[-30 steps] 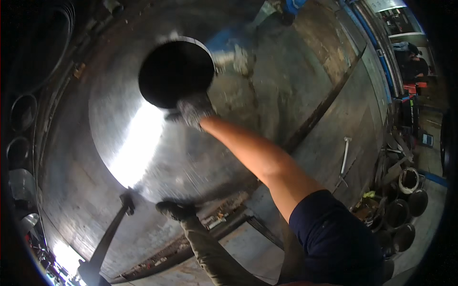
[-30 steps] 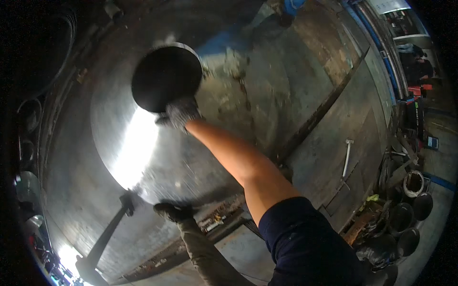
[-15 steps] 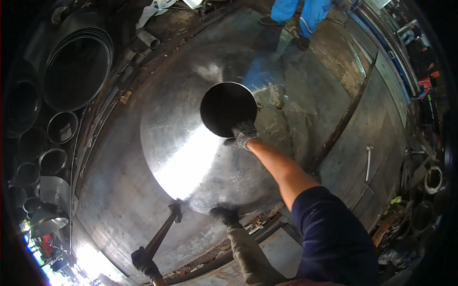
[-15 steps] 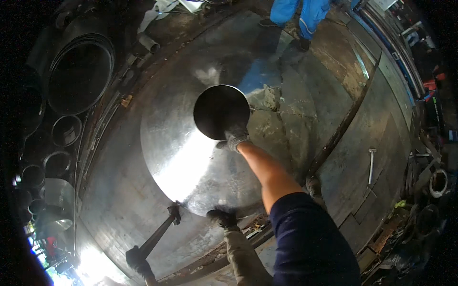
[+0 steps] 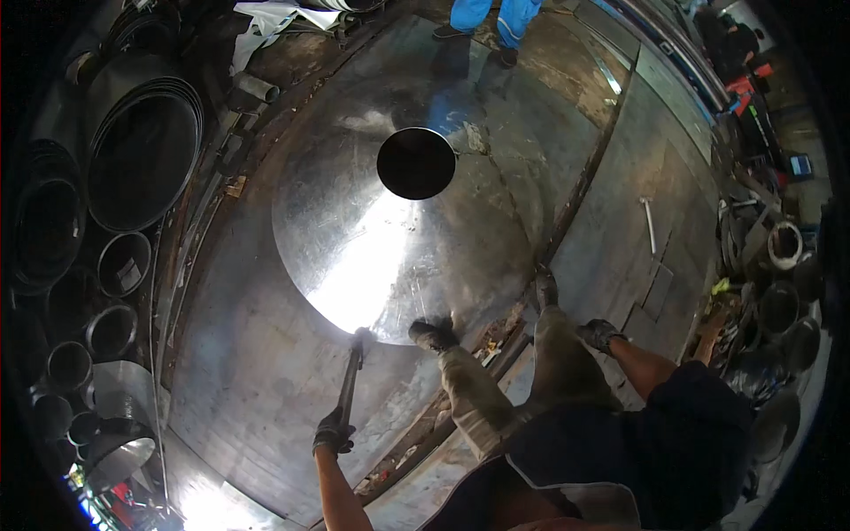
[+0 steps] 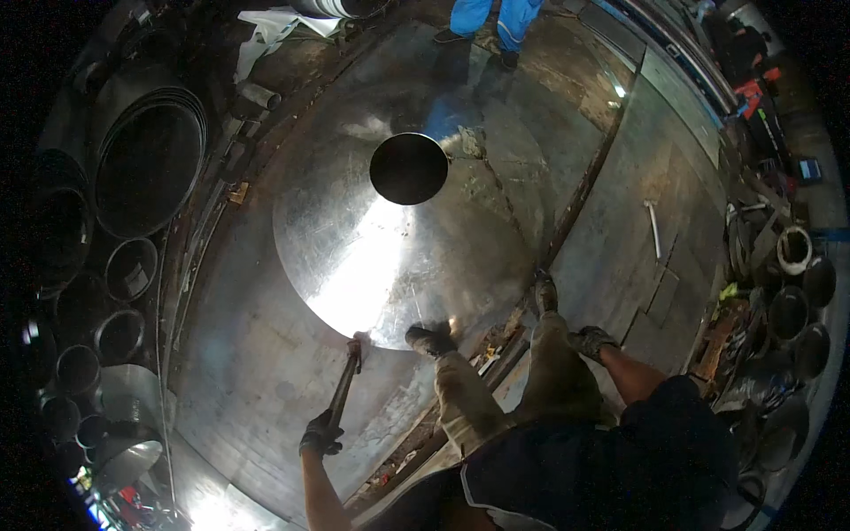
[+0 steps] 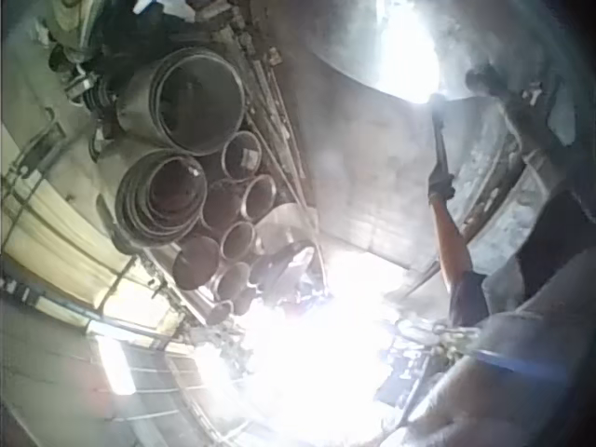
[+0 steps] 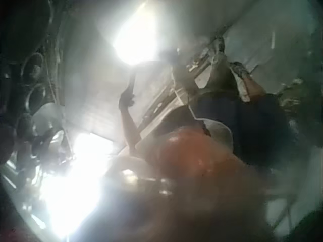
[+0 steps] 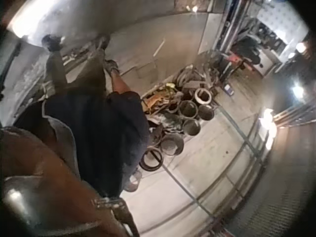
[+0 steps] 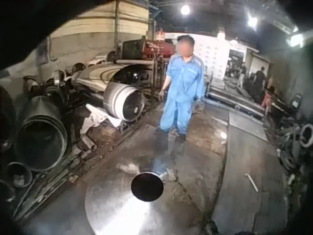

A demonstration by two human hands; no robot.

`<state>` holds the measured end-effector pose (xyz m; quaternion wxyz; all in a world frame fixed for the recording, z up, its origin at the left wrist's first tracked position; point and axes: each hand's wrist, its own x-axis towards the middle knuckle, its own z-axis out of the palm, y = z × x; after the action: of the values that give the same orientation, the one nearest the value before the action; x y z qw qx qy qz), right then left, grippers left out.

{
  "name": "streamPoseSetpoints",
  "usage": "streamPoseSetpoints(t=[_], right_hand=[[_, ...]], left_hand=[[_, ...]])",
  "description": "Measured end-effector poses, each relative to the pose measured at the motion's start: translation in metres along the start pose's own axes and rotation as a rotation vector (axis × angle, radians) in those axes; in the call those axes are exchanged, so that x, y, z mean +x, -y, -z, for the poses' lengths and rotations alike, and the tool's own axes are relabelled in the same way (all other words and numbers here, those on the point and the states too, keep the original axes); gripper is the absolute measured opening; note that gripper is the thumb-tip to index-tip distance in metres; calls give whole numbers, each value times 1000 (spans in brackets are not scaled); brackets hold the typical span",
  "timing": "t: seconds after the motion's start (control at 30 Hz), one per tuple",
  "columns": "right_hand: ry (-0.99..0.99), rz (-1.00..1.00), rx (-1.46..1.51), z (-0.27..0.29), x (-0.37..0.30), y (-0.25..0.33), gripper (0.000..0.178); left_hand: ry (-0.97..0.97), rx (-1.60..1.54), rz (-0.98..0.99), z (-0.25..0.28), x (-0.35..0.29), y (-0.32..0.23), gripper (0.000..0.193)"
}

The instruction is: Hammering a conical metal component onto a larger metal sheet using a sledgehammer.

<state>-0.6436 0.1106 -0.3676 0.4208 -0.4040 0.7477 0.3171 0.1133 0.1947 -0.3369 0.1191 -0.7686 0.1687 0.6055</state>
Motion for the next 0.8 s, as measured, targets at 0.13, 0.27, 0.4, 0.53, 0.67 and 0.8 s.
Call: streamPoseSetpoints(t=[0.13,0.27,0.4,0.53,0.67,0.8], right_hand=[[-1,51,198,-14,-50,-5,66],[-246,450,228,-46,-29,21,51],[-48,1011,893,-71,9,36,38],[-163,1095,485,-60,9,3,32],[-250,894,-58,-24,-5,-44,32],[92,579,381,8,-8,-41,38]], left_hand=[[265,86,20,9,-6,-2,88],[245,-211,68,8,30,2,57],[449,-616,83,-20,66,23,48],[232,-445,-89,-52,33,42,42],[123,-296,-147,-56,-82,16,35],[212,-416,-127,-86,-231,-67,40]])
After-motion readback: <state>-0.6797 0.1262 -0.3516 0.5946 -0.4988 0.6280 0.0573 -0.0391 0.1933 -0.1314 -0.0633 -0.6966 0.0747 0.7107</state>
